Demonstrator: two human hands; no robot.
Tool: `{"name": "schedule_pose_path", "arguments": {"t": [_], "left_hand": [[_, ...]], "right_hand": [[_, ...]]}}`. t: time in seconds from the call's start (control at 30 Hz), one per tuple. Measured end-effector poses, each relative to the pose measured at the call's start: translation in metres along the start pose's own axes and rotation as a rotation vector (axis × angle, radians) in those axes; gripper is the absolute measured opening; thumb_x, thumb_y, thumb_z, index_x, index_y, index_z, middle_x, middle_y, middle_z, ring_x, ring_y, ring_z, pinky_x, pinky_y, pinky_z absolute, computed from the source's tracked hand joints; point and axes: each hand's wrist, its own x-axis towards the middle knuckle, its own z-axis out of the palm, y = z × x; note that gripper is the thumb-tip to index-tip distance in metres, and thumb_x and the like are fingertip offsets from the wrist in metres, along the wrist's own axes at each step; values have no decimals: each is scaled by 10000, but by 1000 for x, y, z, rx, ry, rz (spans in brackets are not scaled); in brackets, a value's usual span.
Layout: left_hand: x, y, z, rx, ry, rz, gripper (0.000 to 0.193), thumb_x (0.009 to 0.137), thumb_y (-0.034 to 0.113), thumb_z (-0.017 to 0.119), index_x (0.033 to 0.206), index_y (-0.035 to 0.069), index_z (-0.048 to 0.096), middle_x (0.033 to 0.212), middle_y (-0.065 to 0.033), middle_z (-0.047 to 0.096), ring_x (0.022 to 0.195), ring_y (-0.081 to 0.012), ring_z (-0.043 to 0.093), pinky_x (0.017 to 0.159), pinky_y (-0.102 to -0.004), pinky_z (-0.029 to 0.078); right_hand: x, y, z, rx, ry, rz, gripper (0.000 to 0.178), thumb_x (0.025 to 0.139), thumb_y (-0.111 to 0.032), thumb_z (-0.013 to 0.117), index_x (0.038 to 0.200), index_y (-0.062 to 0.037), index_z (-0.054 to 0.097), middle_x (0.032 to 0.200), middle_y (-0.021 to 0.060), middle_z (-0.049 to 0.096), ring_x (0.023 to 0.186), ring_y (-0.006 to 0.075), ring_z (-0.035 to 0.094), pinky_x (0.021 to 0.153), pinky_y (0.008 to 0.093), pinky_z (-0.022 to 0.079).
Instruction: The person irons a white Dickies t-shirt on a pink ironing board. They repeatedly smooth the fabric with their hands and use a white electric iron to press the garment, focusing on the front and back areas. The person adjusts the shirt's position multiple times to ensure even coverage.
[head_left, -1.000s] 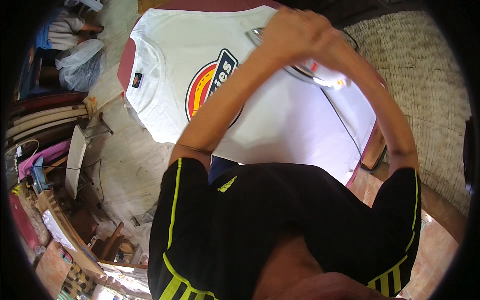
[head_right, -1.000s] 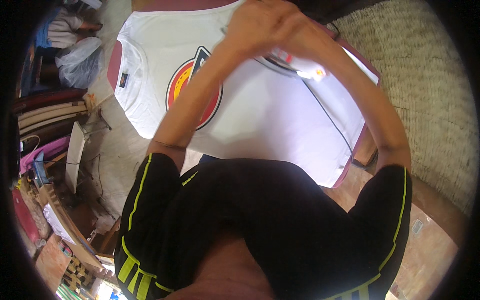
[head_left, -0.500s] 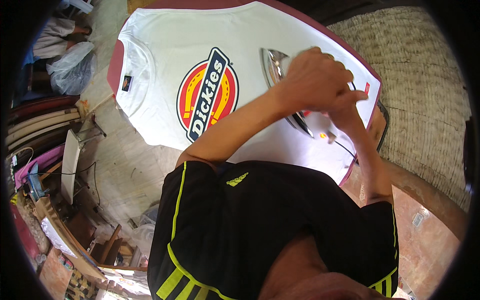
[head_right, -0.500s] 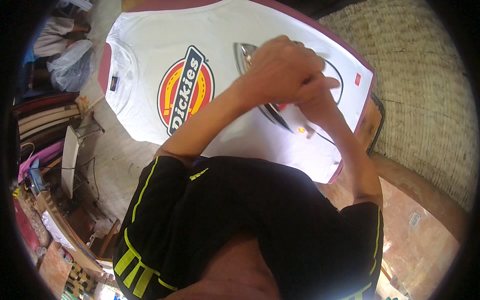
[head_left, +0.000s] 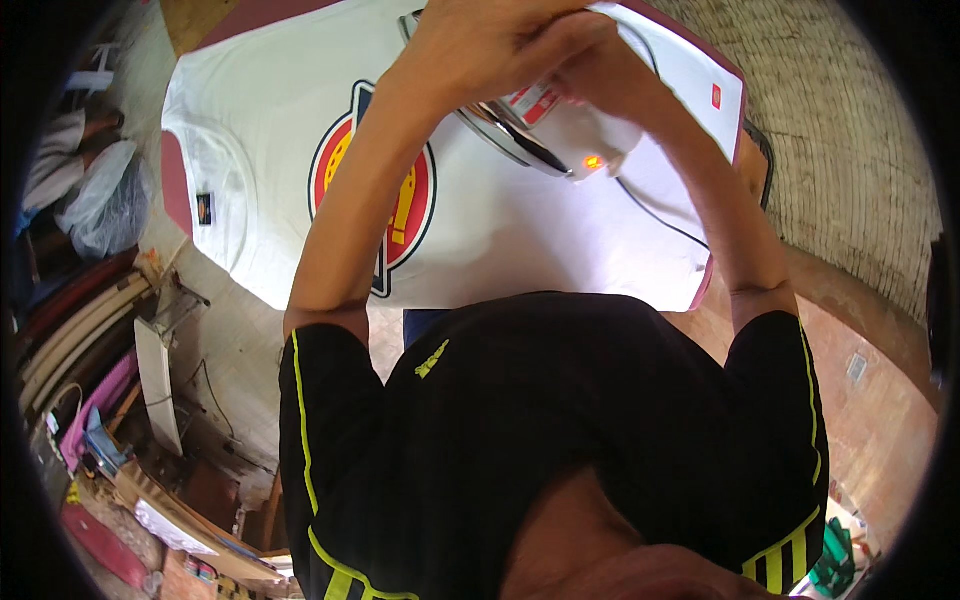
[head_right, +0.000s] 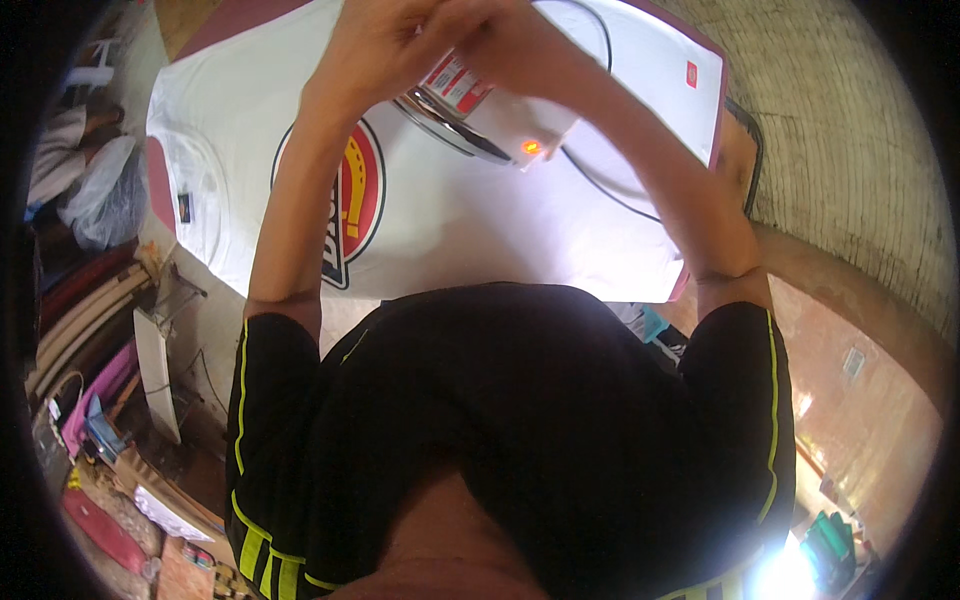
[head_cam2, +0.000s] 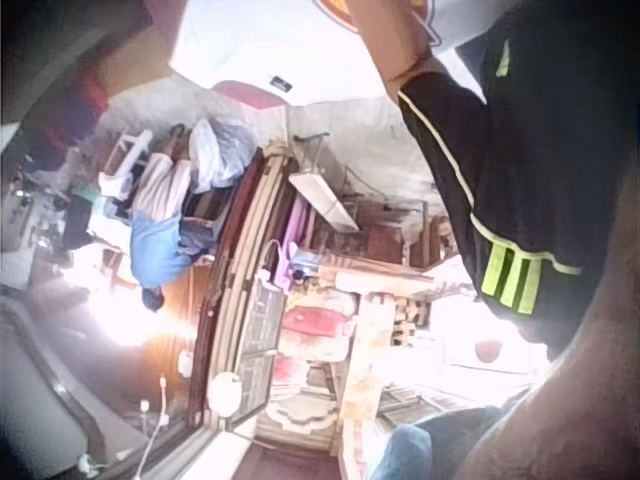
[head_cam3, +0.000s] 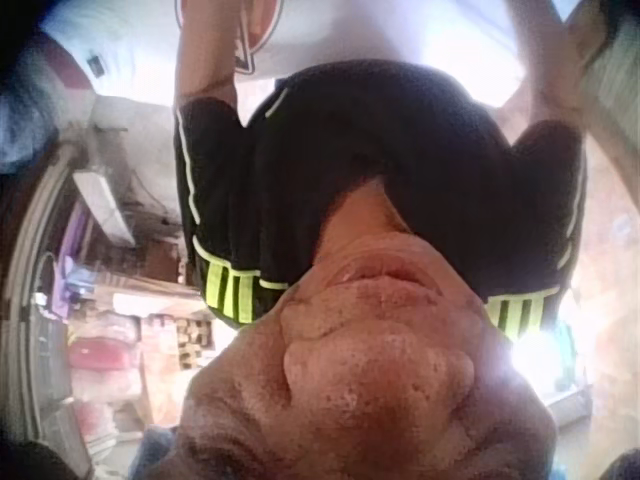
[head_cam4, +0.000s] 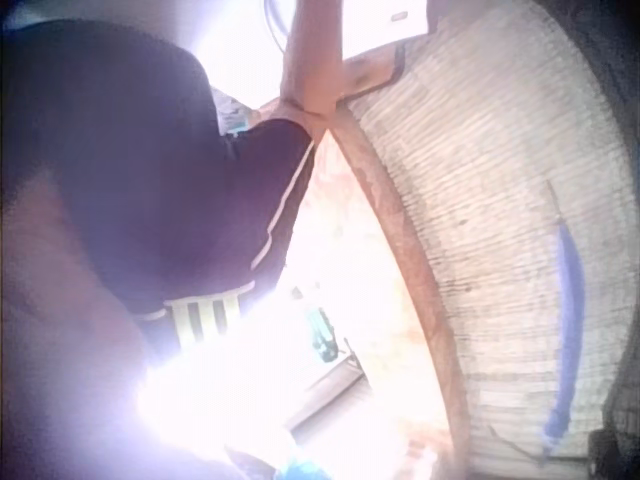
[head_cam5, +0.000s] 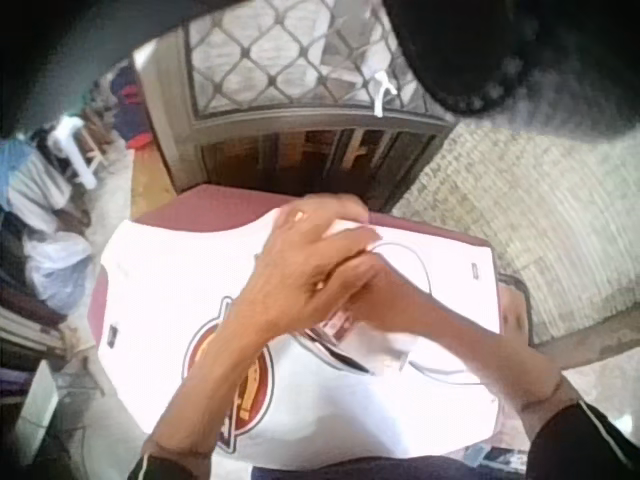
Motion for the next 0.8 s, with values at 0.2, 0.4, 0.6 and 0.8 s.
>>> {"name": "schedule_pose_path", "arguments": {"t": [0.2, 0.4, 0.6, 0.8], "left_hand": [[-62, 2, 27, -54, 433, -277, 233, 928, 299, 610, 1028, 90, 637, 1036, -106, 663, 997, -335, 594, 844, -435, 441], [-100, 65, 140, 244, -337, -338, 579, 866, 376, 683, 1353, 92, 553, 1409, -183, 494, 1354, -405, 393, 1092, -605, 262], [-139, 137, 201, -479, -579, 22, 626, 914, 416, 646, 1436, 104, 497, 1434, -226, 507, 1344, -402, 464, 1138, -571, 252], [-148, 132, 121, -1054, -997, -416, 340, 995, 291, 565, 1223, 55, 653, 1089, -182, 699, 1014, -373, 639, 867, -436, 495]], "right_hand": [[-50, -9, -73, 403, 409, 420, 318, 1038, -352, 525, 1068, -39, 569, 760, 25, 571, 588, 87, 529, 461, 241, 451], [-73, -4, -108, 373, 483, 263, 282, 1035, -342, 539, 1008, -61, 524, 660, 1, 511, 433, 80, 451, 404, 216, 396], [-56, 3, -75, 132, 293, 295, 291, 1018, -301, 571, 1109, -24, 565, 676, 39, 551, 516, 110, 530, 466, 268, 432], [-63, 2, 3, 202, 121, 263, 310, 1018, -330, 587, 1149, -49, 600, 619, -16, 486, 507, 44, 455, 476, 230, 378]]}}
